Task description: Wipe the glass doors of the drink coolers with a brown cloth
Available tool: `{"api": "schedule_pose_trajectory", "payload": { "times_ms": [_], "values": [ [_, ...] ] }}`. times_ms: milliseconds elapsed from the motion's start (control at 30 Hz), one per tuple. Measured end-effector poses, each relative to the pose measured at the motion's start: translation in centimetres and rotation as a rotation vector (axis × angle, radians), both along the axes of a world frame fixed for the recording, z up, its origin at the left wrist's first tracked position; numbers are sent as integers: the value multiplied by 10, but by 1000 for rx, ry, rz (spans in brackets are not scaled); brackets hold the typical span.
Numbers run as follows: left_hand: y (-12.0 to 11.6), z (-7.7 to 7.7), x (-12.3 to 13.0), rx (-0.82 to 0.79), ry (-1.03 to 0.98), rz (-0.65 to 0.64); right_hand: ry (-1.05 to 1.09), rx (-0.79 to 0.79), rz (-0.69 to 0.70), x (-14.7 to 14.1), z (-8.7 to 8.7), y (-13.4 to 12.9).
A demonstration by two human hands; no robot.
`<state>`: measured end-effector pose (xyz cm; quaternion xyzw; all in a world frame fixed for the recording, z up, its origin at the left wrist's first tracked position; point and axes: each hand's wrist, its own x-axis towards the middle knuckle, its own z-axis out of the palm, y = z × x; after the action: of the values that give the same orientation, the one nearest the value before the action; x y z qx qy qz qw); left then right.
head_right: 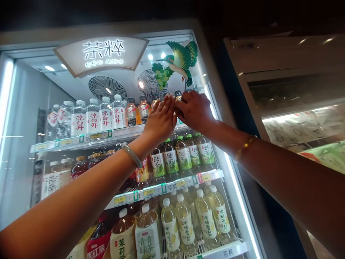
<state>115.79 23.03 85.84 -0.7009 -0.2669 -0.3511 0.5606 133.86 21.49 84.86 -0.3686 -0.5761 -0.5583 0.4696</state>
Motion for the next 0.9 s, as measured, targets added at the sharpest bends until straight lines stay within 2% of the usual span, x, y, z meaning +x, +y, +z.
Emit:
{"api": "schedule_pose_trajectory", "payload": {
  "times_ms": [67, 133, 200, 267, 333, 400, 467, 567, 633, 733, 833, 900],
  "values": [
    [-1, 0, 0, -14, 0, -6, -66, 13, 30, 11, 13, 4],
    [-1, 0, 0, -37, -1, -25, 27, 55, 69, 29, 15, 8],
    [-1, -2, 0, -59, -12, -58, 192, 95, 75, 40, 0, 11],
    [0, -3, 1, -73, -32, -88, 286, 104, 55, 37, -26, 11],
    [0, -4, 2, -79, -51, -95, 250, 80, 48, 22, -50, 7],
    [-1, -5, 3, -83, -53, -83, 107, 34, 53, 7, -61, 0],
    [-2, -5, 2, -83, -44, -72, -83, -36, 59, 2, -56, -4],
    [-4, -11, 1, -85, -54, -73, -211, -95, 79, 25, -39, -4],
    [-4, -21, 1, -93, -75, -79, -60, -34, 90, 47, -41, 0],
    [-5, -48, 2, -99, -98, -102, 219, 82, 73, 61, -71, 5],
    [-7, -74, 3, -92, -83, -112, 201, 82, 59, 41, -105, 2],
    [-9, -84, 4, -87, -81, -97, 79, 53, 81, 23, -111, -2]
  ]
}}
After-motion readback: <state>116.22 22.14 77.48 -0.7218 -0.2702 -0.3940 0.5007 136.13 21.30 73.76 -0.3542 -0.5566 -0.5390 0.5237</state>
